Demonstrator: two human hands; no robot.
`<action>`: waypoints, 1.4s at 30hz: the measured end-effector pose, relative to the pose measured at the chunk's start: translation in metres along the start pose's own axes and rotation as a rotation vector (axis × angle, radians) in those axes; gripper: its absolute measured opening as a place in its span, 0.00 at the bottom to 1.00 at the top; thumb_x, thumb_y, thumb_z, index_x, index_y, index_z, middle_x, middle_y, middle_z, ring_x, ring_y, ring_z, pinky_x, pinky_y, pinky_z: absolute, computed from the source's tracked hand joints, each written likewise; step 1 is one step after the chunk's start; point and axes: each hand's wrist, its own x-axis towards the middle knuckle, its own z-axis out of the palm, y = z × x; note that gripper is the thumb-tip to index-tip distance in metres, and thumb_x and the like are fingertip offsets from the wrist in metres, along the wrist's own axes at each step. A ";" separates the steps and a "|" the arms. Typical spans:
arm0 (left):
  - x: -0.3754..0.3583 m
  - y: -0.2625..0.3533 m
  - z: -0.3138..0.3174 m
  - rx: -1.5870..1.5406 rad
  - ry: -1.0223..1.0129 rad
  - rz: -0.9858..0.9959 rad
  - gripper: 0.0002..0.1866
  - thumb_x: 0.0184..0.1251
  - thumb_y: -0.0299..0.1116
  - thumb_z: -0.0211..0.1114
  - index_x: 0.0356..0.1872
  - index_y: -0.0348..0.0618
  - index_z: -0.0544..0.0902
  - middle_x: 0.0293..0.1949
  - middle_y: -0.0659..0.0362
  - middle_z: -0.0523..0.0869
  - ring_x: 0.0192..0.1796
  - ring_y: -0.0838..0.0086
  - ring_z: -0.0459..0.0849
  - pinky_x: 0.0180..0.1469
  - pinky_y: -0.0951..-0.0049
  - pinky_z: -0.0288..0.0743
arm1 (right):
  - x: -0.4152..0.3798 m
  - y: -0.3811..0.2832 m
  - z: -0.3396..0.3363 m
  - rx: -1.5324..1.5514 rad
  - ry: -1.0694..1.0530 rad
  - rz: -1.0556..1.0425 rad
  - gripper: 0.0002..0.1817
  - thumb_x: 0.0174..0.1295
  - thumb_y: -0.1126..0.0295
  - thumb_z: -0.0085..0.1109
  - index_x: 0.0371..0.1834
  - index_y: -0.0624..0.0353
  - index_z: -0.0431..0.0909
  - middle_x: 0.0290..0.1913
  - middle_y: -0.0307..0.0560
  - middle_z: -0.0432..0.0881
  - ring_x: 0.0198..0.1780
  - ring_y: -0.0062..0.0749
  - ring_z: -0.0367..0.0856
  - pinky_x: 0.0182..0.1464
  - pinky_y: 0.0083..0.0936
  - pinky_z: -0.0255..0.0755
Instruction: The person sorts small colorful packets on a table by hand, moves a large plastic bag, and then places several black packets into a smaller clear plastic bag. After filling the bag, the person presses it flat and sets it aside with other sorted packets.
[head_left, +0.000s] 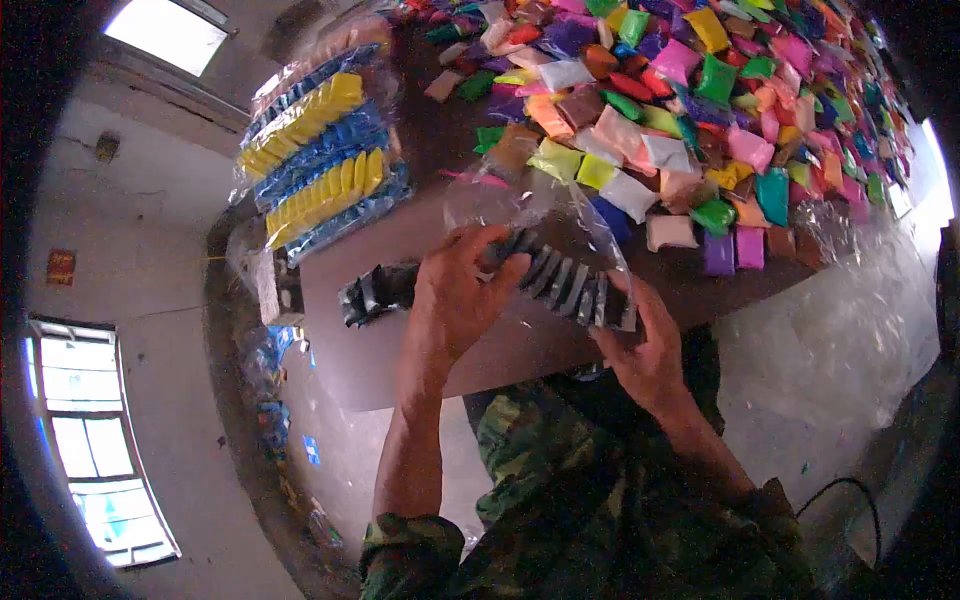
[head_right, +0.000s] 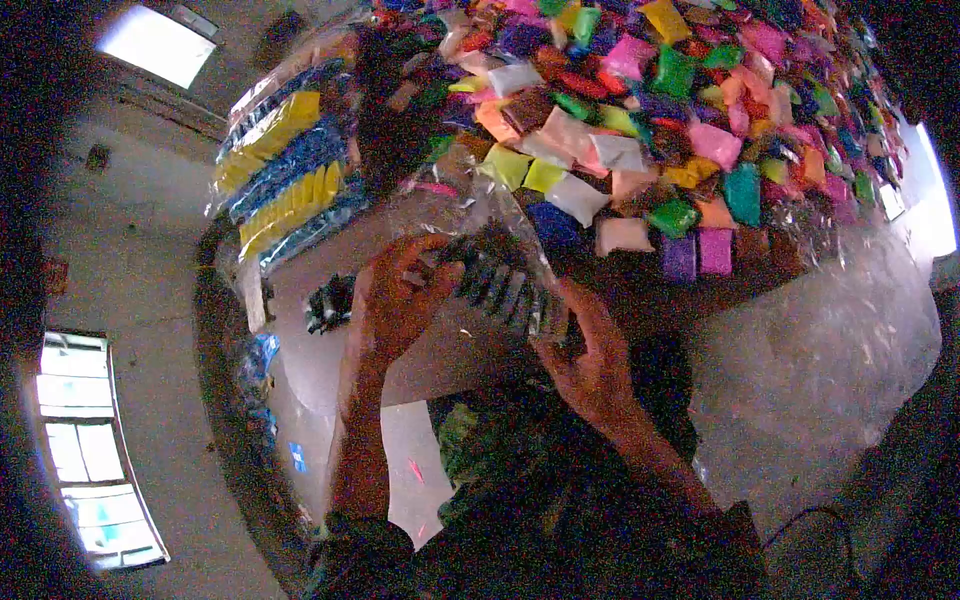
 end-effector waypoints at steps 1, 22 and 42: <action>-0.005 0.007 -0.008 0.005 0.018 -0.040 0.14 0.66 0.30 0.73 0.51 0.39 0.87 0.45 0.49 0.89 0.38 0.64 0.90 0.41 0.67 0.85 | 0.000 -0.001 0.000 0.010 -0.010 0.014 0.34 0.60 0.67 0.75 0.70 0.60 0.73 0.68 0.59 0.79 0.69 0.56 0.77 0.72 0.46 0.70; -0.010 -0.099 -0.094 0.454 -0.252 -0.137 0.24 0.59 0.25 0.65 0.59 0.42 0.84 0.58 0.47 0.86 0.61 0.50 0.85 0.67 0.56 0.77 | 0.000 -0.003 -0.001 -0.007 0.005 -0.025 0.34 0.59 0.70 0.76 0.68 0.62 0.74 0.67 0.60 0.79 0.69 0.57 0.78 0.72 0.45 0.70; -0.041 -0.115 -0.119 0.557 -0.219 -0.043 0.22 0.52 0.29 0.72 0.52 0.40 0.86 0.49 0.50 0.87 0.53 0.59 0.88 0.56 0.63 0.82 | 0.002 -0.001 -0.001 -0.061 0.016 -0.092 0.32 0.58 0.71 0.75 0.67 0.62 0.75 0.65 0.60 0.80 0.66 0.57 0.80 0.70 0.44 0.72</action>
